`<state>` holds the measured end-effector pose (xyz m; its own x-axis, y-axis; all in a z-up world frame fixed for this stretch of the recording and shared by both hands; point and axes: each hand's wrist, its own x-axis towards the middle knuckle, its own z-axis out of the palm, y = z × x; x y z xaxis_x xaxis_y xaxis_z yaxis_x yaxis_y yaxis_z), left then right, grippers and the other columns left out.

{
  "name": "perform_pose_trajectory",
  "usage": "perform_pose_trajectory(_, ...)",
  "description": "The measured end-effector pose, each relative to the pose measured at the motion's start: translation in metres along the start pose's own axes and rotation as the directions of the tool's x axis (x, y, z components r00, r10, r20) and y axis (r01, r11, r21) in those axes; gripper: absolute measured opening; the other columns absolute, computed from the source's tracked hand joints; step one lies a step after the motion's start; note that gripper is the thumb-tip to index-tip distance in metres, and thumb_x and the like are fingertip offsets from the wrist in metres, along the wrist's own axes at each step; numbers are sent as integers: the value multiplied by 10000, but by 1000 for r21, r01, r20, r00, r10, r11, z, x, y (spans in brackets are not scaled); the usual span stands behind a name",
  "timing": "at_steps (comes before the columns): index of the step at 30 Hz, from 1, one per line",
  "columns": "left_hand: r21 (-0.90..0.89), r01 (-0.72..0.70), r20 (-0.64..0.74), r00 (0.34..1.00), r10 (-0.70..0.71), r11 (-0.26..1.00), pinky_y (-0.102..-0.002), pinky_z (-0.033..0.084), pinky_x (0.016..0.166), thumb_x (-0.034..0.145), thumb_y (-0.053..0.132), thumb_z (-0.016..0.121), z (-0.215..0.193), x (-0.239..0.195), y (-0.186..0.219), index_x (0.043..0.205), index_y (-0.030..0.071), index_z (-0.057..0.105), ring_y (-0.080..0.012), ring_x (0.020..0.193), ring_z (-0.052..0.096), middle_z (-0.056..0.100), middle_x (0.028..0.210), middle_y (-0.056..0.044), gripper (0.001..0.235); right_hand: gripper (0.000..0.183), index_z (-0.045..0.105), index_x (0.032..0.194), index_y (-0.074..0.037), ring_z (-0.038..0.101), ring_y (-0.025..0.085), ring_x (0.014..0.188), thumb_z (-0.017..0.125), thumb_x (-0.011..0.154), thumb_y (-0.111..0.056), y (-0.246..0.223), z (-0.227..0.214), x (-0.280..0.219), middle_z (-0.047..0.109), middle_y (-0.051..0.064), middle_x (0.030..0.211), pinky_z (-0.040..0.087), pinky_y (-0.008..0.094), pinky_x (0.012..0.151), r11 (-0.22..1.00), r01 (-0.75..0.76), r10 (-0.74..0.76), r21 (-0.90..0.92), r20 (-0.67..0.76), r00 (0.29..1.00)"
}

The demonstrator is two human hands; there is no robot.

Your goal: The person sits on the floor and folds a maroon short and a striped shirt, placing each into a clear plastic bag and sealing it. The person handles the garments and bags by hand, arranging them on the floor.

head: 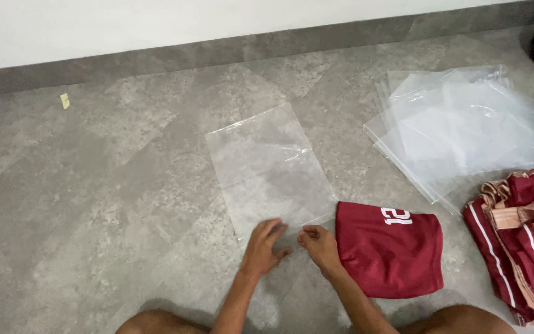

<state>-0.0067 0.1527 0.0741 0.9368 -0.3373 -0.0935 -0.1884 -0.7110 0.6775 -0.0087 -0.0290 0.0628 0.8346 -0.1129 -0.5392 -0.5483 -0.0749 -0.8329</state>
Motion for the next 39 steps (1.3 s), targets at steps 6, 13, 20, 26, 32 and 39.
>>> perform_pose_trajectory(6, 91, -51, -338, 938, 79, 995, -310, 504, 825, 959, 102, 530, 55, -11, -30, 1073, 120, 694, -186, 945, 621, 667, 961, -37, 201, 351, 513, 1158, 85, 580, 235, 942, 641, 884, -95, -15, 19, -40, 581, 192, 1048, 534, 340, 819, 976, 114, -86, 186, -151, 985)
perform_pose_trajectory(13, 216, -199, -399, 876, 272, 956, -353, 460, 677, 847, 123, 698, 53, -11, -22, 971, 82, 714, -227, 822, 528, 592, 856, -43, 131, 431, 467, 1280, 71, 618, 249, 1017, 602, 895, -70, -18, 27, -45, 594, 203, 1103, 521, 348, 937, 928, -100, 139, 360, -85, 987)
perform_pose_trajectory(20, -229, 116, -460, 862, -213, 966, -311, 526, 673, 830, 133, 718, 32, 17, 0, 838, 112, 713, -208, 748, 643, 650, 746, -54, 23, 441, 512, 1301, 81, 607, 292, 1099, 612, 945, -159, -49, 30, -52, 596, 245, 1204, 509, 394, 945, 952, -63, 49, 300, 55, 997)
perform_pose_trajectory(26, -514, 260, -232, 875, -424, 817, -245, 529, 597, 655, 154, 865, -3, 58, -2, 752, 216, 755, -100, 663, 646, 694, 683, 11, 159, 289, 701, 1014, 19, 684, 249, 824, 682, 926, -255, -63, 37, 8, 692, 180, 899, 594, 365, 753, 969, 150, -163, 195, 52, 985)
perform_pose_trajectory(32, -808, 320, 18, 853, -521, 495, -198, 489, 549, 717, -15, 733, -41, 66, -9, 850, 112, 726, -103, 657, 612, 647, 760, -23, 184, 203, 691, 968, 16, 670, 196, 723, 663, 910, -176, -82, 28, 7, 699, 138, 833, 596, 288, 646, 982, 145, -160, 124, 123, 979)
perform_pose_trajectory(39, -221, 202, -280, 924, -261, 954, -379, 501, 674, 911, 131, 623, -36, 57, 26, 836, 53, 583, -302, 785, 640, 628, 773, -148, 115, 268, 650, 900, 34, 644, 172, 595, 538, 953, -204, -73, 35, 10, 677, 126, 717, 545, 287, 531, 941, 317, -311, -115, 72, 948)
